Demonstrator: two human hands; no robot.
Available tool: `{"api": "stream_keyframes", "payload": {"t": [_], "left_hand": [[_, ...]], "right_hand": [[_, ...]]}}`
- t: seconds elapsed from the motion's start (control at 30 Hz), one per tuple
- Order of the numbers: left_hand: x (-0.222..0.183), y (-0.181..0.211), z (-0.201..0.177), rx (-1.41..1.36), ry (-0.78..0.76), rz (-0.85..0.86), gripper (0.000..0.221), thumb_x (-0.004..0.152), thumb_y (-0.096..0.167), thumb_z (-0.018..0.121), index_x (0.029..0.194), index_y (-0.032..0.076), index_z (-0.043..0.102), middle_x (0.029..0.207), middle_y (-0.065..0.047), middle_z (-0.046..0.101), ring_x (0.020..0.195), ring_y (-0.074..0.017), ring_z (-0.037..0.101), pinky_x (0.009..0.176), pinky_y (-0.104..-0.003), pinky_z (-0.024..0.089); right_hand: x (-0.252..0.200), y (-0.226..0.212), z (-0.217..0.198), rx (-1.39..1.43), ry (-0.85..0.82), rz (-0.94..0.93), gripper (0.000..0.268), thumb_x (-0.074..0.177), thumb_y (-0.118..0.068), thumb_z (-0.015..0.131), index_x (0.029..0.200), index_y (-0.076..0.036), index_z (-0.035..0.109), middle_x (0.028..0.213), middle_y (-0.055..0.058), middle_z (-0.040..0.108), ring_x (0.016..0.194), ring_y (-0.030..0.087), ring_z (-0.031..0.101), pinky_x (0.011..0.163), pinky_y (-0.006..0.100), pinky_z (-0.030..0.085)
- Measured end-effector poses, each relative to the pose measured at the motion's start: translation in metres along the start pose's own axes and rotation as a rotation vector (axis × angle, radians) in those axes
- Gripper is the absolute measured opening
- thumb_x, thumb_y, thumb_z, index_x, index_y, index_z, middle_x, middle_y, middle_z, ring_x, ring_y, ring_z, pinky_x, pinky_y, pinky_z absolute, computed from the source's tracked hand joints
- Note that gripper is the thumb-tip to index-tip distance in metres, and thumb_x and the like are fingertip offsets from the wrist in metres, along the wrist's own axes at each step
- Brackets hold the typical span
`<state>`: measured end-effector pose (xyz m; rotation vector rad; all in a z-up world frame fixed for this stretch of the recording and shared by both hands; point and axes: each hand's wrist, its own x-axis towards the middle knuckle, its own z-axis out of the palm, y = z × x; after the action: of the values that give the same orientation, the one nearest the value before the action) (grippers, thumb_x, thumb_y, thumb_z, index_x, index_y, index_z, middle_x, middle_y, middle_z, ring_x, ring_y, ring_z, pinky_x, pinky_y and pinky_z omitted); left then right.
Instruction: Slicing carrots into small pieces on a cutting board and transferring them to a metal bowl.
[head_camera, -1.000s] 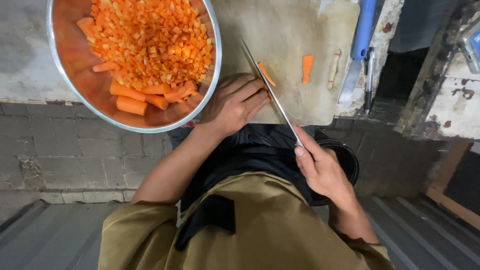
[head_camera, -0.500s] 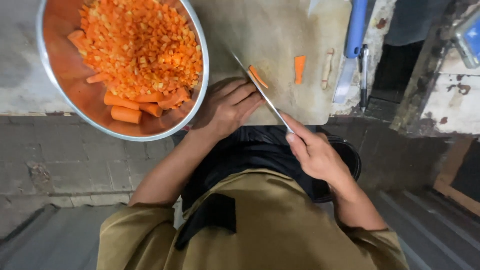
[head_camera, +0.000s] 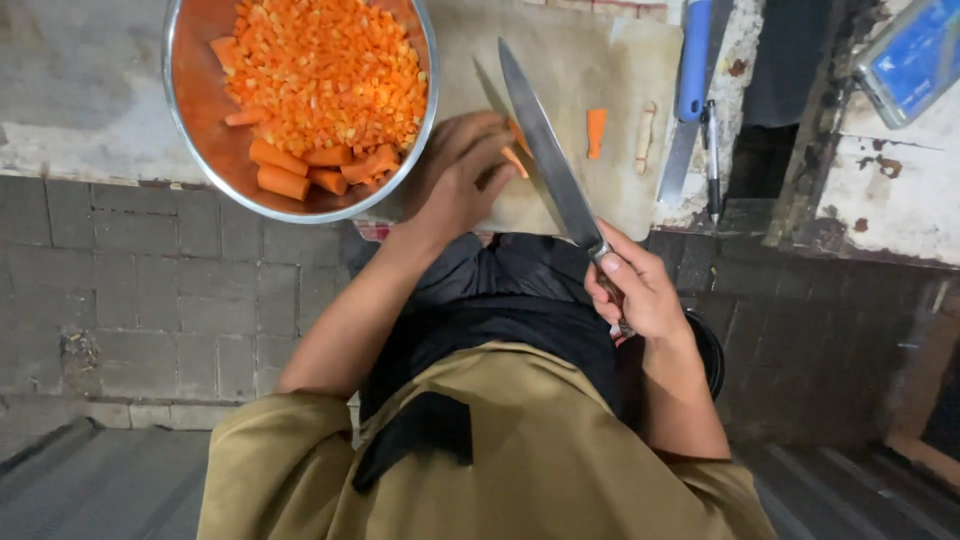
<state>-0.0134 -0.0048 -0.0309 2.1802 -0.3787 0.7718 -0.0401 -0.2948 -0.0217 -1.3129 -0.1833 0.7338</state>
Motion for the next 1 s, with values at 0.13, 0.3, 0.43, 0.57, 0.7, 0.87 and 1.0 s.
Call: {"api": "stream_keyframes", "payload": {"t": [0.13, 0.3, 0.43, 0.57, 0.7, 0.87, 1.0], "left_hand": [[0.01, 0.006, -0.009, 0.066, -0.322, -0.176, 0.057, 0.091, 0.014, 0.077, 0.138, -0.004, 0.051, 0.141, -0.017, 0.052, 0.131, -0.035, 0.047, 0.109, -0.045, 0.041], [0.005, -0.002, 0.004, 0.2, -0.224, 0.05, 0.012, 0.087, 0.02, 0.074, 0.096, 0.014, 0.069, 0.1, 0.002, 0.062, 0.101, -0.0213, 0.059, 0.076, -0.035, 0.048], [-0.004, 0.003, 0.007, 0.223, -0.175, 0.06, 0.008, 0.091, 0.022, 0.068, 0.095, 0.015, 0.066, 0.099, 0.003, 0.059, 0.096, -0.0207, 0.058, 0.072, -0.034, 0.045], [-0.003, 0.016, 0.0, 0.061, -0.163, -0.122, 0.032, 0.091, 0.025, 0.069, 0.121, 0.015, 0.063, 0.117, -0.003, 0.061, 0.112, -0.0249, 0.056, 0.084, -0.036, 0.041], [0.004, 0.036, -0.003, -0.732, -0.056, -0.605, 0.044, 0.091, 0.002, 0.069, 0.133, 0.001, 0.056, 0.12, -0.023, 0.067, 0.112, -0.03, 0.066, 0.095, -0.035, 0.051], [0.009, 0.03, 0.013, -1.188, -0.012, -0.772, 0.038, 0.095, 0.011, 0.068, 0.129, -0.002, 0.057, 0.107, -0.014, 0.071, 0.088, -0.0168, 0.071, 0.08, -0.028, 0.06], [0.018, 0.028, 0.018, -1.138, 0.142, -0.834, 0.032, 0.088, 0.011, 0.076, 0.11, -0.005, 0.059, 0.088, -0.012, 0.069, 0.078, -0.0182, 0.073, 0.07, -0.026, 0.065]], "right_hand": [[-0.001, -0.014, 0.008, 0.166, -0.029, 0.066, 0.056, 0.102, -0.017, 0.046, 0.154, -0.007, 0.029, 0.061, 0.014, 0.038, 0.042, 0.014, 0.028, 0.036, 0.021, 0.03], [0.001, -0.002, 0.004, 0.223, -0.057, -0.086, 0.05, 0.102, -0.021, 0.039, 0.151, -0.011, 0.035, 0.054, 0.012, 0.04, 0.031, 0.014, 0.039, 0.024, 0.024, 0.038], [-0.003, 0.002, 0.004, 0.234, -0.048, -0.086, 0.05, 0.101, -0.02, 0.039, 0.151, -0.01, 0.036, 0.054, 0.013, 0.04, 0.031, 0.014, 0.039, 0.023, 0.025, 0.039], [-0.003, 0.004, 0.006, 0.463, -0.126, -0.047, 0.05, 0.102, -0.02, 0.04, 0.152, -0.013, 0.035, 0.056, 0.011, 0.037, 0.033, 0.013, 0.037, 0.023, 0.024, 0.039], [0.0, 0.006, 0.01, 0.719, -0.225, 0.03, 0.052, 0.102, -0.023, 0.042, 0.153, -0.018, 0.033, 0.054, 0.01, 0.035, 0.031, 0.012, 0.036, 0.024, 0.023, 0.038], [0.009, 0.005, 0.018, 0.733, -0.258, 0.036, 0.053, 0.101, -0.024, 0.043, 0.153, -0.018, 0.033, 0.054, 0.01, 0.035, 0.031, 0.012, 0.036, 0.023, 0.024, 0.037], [0.012, 0.003, 0.014, 0.656, -0.188, -0.02, 0.053, 0.103, -0.026, 0.043, 0.154, -0.02, 0.031, 0.056, 0.009, 0.034, 0.032, 0.011, 0.036, 0.024, 0.025, 0.038]]}}
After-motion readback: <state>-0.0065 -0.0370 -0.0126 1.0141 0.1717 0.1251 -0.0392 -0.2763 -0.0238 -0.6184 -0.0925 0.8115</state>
